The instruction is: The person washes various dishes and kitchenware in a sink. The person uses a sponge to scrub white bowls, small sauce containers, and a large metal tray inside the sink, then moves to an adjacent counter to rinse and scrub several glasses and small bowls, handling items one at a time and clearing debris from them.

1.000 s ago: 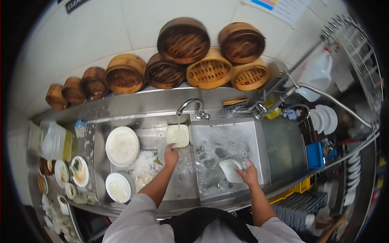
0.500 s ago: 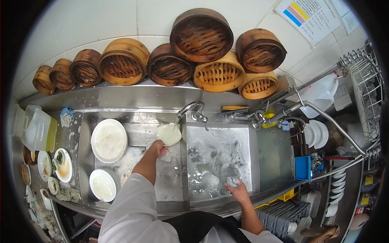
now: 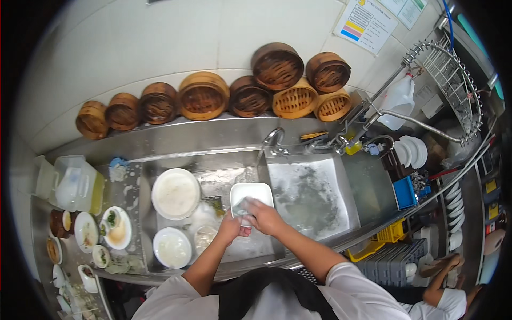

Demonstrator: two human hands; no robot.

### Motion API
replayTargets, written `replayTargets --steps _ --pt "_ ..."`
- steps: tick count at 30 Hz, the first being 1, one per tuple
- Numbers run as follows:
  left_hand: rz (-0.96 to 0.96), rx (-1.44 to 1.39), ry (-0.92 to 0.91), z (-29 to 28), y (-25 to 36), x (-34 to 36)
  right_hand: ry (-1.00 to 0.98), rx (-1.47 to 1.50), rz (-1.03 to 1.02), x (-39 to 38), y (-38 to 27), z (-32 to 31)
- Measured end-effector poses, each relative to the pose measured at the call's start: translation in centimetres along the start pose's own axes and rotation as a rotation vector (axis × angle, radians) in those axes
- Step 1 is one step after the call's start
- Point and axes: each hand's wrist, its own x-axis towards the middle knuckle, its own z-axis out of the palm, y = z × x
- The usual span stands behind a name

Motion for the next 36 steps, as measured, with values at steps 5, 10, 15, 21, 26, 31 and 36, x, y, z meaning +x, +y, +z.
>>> replayTargets --steps 5,10,15,21,26,31,36 --pt "-0.062 0.147 0.036 -6.5 1.8 -7.3 -0.188 -0.543 -0.106 4.2 -4.6 1.0" --pt "-0.008 -0.052 -0.067 -9.2 3.6 -11.1 0.043 0.012 0.127 7.1 -11.0 9.4" --pt "0.007 -0.047 -0.141 -14.0 2.5 -12.7 -0.259 -0.625 0.031 7.2 -13.5 6.8" --pt "0.034 -0.125 -0.142 -14.9 3.2 -11.7 -0.089 0.033 -0.256 5.5 -13.3 11.7" --pt "-0.329 -0.057 -0.317 -19.8 4.8 -8.6 -0.283 -0.465 -0.166 0.4 -16.6 7.7" --pt "-0.170 -0.321 -0.378 -10.5 8.3 -9.3 -0.070 -0.116 -0.034 -1.1 -17.3 2.2" --pt "0.216 -0.498 -0.501 -11.9 4.1 -4.9 0.205 0.863 0.221 -2.0 -14.9 -0.4"
